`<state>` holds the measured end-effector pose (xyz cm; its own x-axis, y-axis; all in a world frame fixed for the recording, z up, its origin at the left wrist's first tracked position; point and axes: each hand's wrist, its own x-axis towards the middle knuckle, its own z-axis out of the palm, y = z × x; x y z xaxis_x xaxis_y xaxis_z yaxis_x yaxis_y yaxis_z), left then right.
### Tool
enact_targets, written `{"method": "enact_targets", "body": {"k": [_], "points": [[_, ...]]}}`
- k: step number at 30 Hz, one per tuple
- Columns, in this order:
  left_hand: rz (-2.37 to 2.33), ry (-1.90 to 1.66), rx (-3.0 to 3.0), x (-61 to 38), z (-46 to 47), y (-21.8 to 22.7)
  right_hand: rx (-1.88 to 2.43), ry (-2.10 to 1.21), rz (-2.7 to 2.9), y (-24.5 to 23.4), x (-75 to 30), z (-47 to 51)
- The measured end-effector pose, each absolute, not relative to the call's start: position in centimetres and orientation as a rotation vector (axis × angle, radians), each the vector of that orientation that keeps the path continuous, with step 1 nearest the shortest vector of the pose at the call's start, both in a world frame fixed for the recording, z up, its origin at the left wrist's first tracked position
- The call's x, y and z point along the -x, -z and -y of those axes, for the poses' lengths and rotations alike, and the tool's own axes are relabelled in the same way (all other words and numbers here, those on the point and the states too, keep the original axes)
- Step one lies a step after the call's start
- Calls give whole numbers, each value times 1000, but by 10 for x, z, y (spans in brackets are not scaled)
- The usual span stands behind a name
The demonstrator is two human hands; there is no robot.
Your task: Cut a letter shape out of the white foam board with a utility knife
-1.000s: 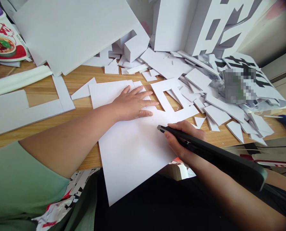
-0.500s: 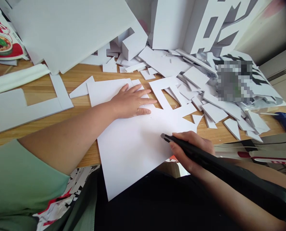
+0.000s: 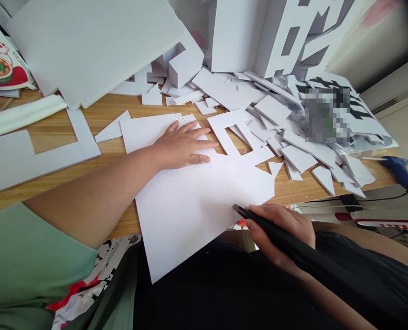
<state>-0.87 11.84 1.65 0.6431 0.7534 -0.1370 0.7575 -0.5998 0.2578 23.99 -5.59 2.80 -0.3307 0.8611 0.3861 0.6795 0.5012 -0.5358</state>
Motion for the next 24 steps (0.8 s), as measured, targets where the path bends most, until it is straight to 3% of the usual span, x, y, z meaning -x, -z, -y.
{"method": "enact_targets", "body": {"k": [17,24], "points": [[-1236,61,-2607,7,-116,-20,1152,-354,2110,-31,-245,65],[-1228,-4,-2647,10,-116,-19,1418,-481,1914,-21,-277,89]]}}
